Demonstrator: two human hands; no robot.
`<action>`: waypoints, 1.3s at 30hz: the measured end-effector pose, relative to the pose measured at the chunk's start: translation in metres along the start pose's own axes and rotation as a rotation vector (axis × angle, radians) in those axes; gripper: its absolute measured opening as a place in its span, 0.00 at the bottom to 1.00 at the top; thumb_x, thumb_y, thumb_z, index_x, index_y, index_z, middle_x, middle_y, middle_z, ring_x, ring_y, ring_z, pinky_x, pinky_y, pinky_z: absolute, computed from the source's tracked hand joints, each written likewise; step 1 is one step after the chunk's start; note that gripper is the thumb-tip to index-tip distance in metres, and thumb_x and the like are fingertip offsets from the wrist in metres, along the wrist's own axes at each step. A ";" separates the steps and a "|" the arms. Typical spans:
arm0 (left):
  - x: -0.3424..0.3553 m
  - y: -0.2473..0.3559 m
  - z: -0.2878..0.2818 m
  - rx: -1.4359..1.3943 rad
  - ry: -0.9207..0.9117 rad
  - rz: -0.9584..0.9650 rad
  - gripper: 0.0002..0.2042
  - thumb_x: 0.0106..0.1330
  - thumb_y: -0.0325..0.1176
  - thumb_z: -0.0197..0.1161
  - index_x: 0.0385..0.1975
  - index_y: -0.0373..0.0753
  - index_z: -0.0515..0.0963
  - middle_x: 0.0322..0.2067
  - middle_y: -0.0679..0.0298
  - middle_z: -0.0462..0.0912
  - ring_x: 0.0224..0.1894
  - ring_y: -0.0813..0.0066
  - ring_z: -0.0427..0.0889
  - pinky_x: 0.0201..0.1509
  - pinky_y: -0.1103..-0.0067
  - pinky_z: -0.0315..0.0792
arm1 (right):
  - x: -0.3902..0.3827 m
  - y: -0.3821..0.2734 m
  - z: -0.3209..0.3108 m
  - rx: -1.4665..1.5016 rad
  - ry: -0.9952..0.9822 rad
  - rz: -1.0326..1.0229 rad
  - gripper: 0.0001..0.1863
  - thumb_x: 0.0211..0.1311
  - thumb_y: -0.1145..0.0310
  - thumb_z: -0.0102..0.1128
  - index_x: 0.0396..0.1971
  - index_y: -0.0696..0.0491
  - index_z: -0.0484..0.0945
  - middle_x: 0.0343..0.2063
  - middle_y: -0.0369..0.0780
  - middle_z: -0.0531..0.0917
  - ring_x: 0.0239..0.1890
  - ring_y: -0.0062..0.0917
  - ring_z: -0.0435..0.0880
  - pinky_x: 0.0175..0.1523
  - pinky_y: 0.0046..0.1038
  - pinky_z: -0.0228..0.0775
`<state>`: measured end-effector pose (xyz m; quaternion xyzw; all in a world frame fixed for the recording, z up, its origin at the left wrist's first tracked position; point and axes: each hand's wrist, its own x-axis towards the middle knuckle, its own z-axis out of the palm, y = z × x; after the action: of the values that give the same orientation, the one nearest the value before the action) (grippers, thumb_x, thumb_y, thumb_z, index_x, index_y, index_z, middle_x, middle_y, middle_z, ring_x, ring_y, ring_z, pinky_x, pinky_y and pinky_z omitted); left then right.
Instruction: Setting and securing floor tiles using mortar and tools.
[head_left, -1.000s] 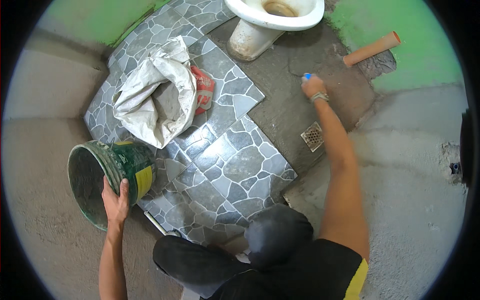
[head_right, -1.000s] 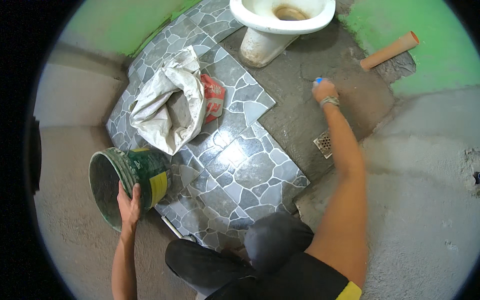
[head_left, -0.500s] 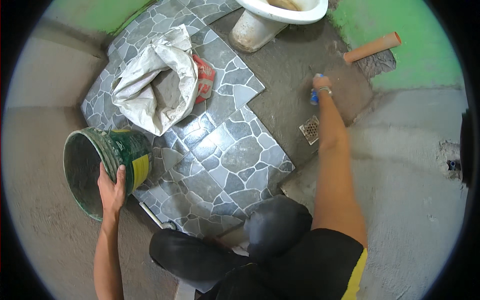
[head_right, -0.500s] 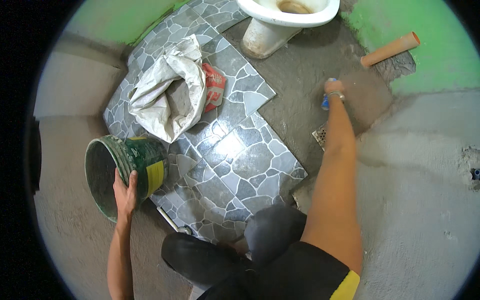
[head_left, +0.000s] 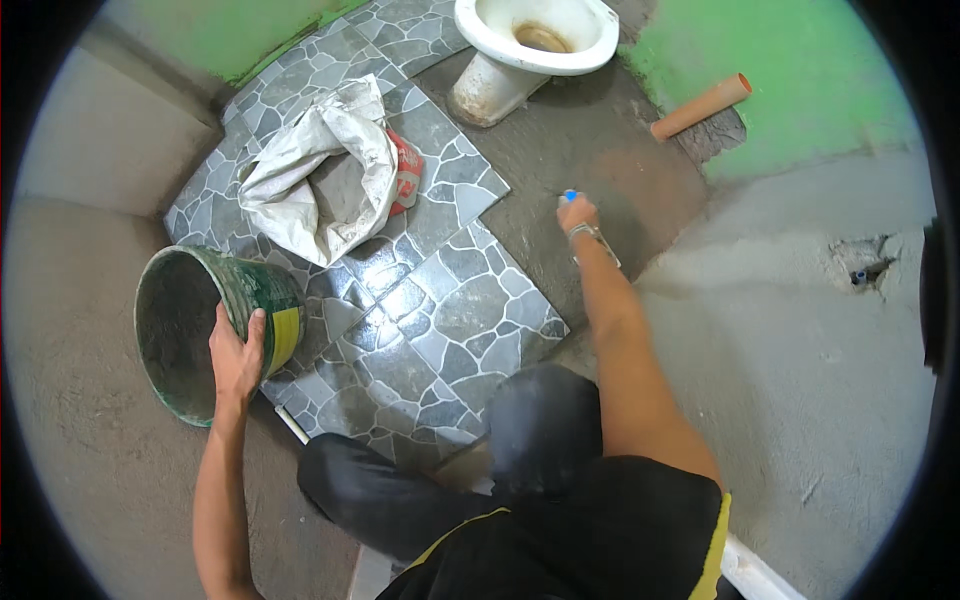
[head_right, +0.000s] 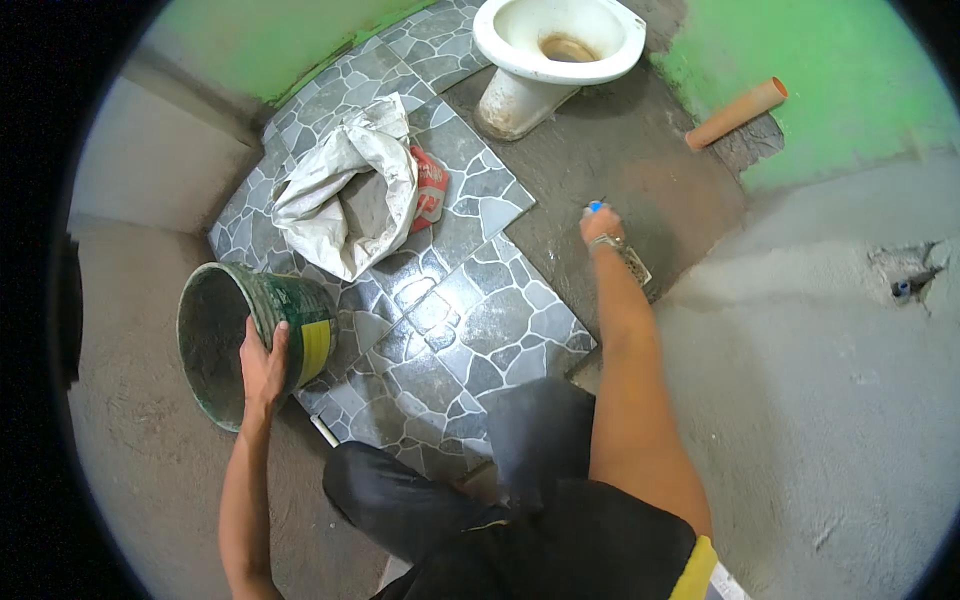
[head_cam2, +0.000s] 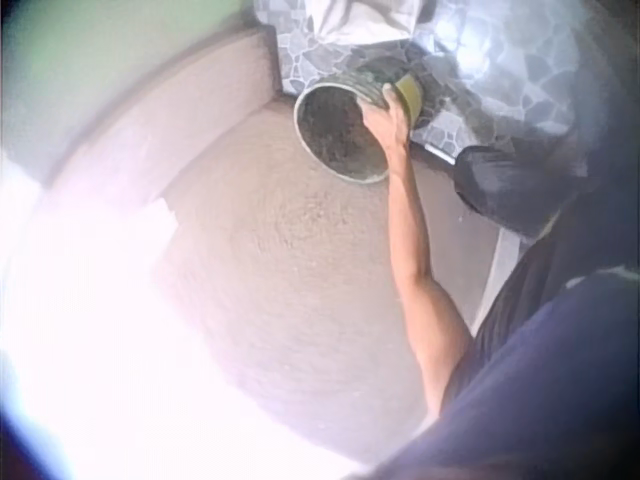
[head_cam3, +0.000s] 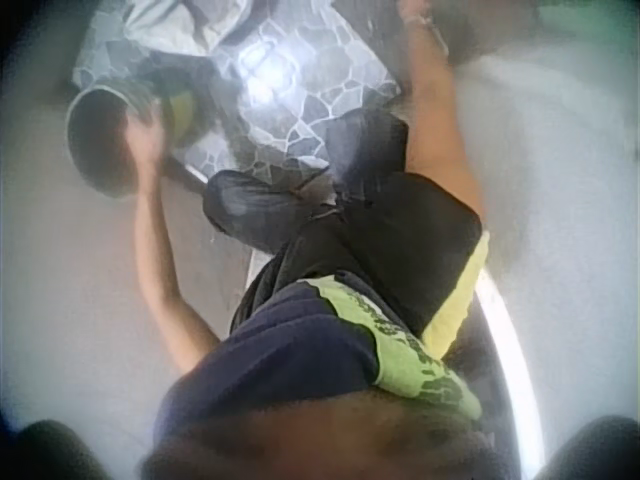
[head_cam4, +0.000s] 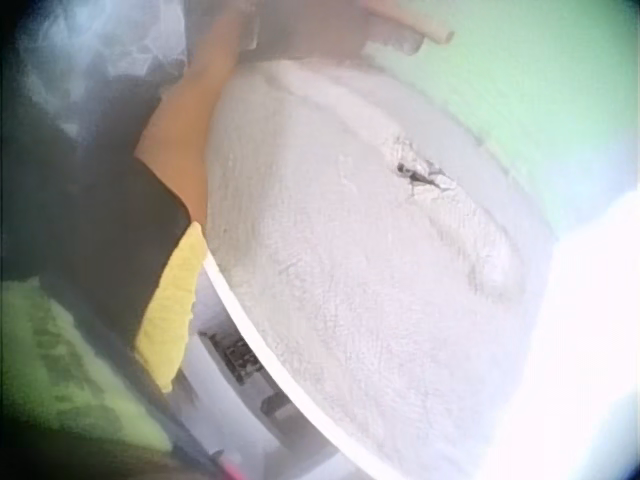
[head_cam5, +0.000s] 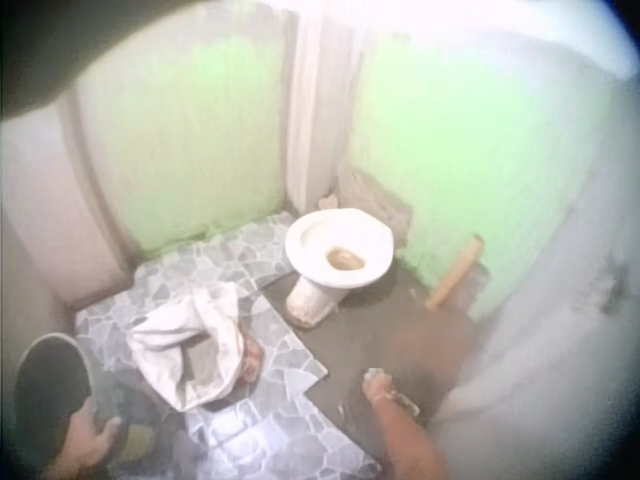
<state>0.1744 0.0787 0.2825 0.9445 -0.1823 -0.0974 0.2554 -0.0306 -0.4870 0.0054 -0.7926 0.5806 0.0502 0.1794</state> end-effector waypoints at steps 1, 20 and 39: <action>0.000 -0.001 0.001 -0.008 0.008 0.017 0.29 0.74 0.45 0.62 0.61 0.24 0.70 0.49 0.38 0.84 0.53 0.41 0.84 0.60 0.63 0.74 | 0.018 0.007 -0.003 -0.032 0.007 0.003 0.24 0.68 0.51 0.62 0.51 0.56 0.80 0.50 0.53 0.86 0.55 0.49 0.86 0.58 0.46 0.79; -0.001 -0.004 0.001 -0.019 -0.009 -0.001 0.33 0.74 0.51 0.60 0.63 0.24 0.69 0.48 0.39 0.85 0.52 0.47 0.86 0.58 0.63 0.75 | 0.066 0.026 -0.084 0.014 0.235 0.022 0.27 0.59 0.56 0.64 0.47 0.65 0.78 0.47 0.61 0.85 0.51 0.54 0.86 0.58 0.49 0.76; 0.002 -0.027 0.006 -0.043 0.028 0.017 0.35 0.69 0.54 0.64 0.62 0.27 0.71 0.51 0.36 0.82 0.57 0.39 0.81 0.63 0.59 0.72 | 0.029 0.014 -0.110 0.180 0.120 0.088 0.20 0.61 0.56 0.62 0.36 0.61 0.84 0.39 0.56 0.88 0.42 0.47 0.90 0.50 0.47 0.81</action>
<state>0.1821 0.0966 0.2631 0.9384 -0.1845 -0.0857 0.2792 -0.0484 -0.5542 0.0964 -0.7485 0.6269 -0.0420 0.2122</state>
